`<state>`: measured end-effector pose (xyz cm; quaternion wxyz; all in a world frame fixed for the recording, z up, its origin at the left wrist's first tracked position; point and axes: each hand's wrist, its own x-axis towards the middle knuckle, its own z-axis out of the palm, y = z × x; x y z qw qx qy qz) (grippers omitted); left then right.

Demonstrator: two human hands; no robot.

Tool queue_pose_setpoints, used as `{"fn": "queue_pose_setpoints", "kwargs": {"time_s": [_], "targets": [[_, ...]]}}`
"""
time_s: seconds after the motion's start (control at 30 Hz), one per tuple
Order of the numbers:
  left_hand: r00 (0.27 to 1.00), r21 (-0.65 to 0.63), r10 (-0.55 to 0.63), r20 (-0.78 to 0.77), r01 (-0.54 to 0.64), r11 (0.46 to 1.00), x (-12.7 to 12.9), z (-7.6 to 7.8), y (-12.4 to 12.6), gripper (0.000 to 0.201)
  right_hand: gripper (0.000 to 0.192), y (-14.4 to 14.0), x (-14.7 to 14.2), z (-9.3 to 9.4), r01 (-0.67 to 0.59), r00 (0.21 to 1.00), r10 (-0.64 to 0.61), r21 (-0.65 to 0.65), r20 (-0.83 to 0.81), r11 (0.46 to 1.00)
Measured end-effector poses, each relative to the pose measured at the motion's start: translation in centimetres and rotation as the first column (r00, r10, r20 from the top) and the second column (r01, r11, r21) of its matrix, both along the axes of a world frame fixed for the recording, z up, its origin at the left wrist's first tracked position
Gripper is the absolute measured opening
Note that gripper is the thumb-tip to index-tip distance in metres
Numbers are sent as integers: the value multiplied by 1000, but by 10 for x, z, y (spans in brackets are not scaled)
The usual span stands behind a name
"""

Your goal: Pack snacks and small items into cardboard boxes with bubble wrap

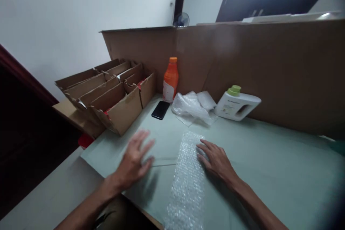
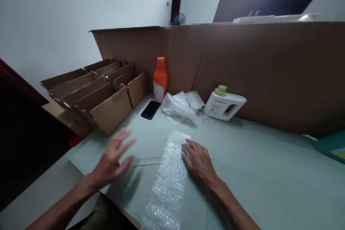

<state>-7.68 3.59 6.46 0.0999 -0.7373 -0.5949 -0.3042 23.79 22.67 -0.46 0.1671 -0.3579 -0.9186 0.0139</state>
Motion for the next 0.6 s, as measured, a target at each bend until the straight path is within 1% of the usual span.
{"fn": "queue_pose_setpoints", "kwargs": {"time_s": [0.03,0.07,0.1,0.13,0.17,0.2,0.27,0.3,0.37,0.43,0.47,0.5,0.53,0.57,0.6], "targets": [[989,115,147,24,-149,982,-23,11,2,56,33,-1,4,-4,14,1000,-14,6,-18,1000],[958,183,281,50,-285,941,-46,21,6,56,34,-1,7,-6,33,999,-32,8,-40,999],[918,207,390,75,-397,894,-67,30,11,56,35,-2,9,-7,53,997,-53,5,-62,999],[881,202,462,99,-472,858,-87,36,18,54,36,-2,10,-6,71,994,-71,-2,-82,997],[857,174,499,125,-514,840,-103,40,25,50,35,-2,9,-4,81,992,-82,-15,-98,997],[849,138,506,154,-526,839,-117,41,32,41,35,-3,7,-2,82,990,-85,-30,-108,996],[857,81,472,208,-496,865,-133,39,43,21,34,-5,1,5,57,991,-63,-58,-117,997],[866,69,445,227,-470,880,-137,38,45,14,34,-6,-2,9,36,992,-44,-67,-120,997],[897,70,364,250,-391,918,-138,35,36,11,34,-8,-8,14,2,992,-11,-72,-127,997],[933,63,254,255,-278,958,-133,33,11,13,35,-7,-9,15,-7,992,-3,-76,-130,997],[945,61,205,257,-227,972,-130,31,-6,13,35,-5,-9,15,1,992,-11,-80,-126,997],[948,74,179,264,-205,976,-126,29,-24,12,36,-2,-8,14,15,993,-25,-85,-117,996],[941,98,190,280,-225,969,-123,26,-42,14,39,2,-7,12,34,994,-43,-89,-104,995],[921,137,221,320,-276,951,-119,21,-58,25,42,6,-6,9,56,994,-64,-90,-87,994],[886,180,252,388,-341,923,-116,15,-72,45,47,11,-5,6,81,994,-87,-87,-66,993]]}}
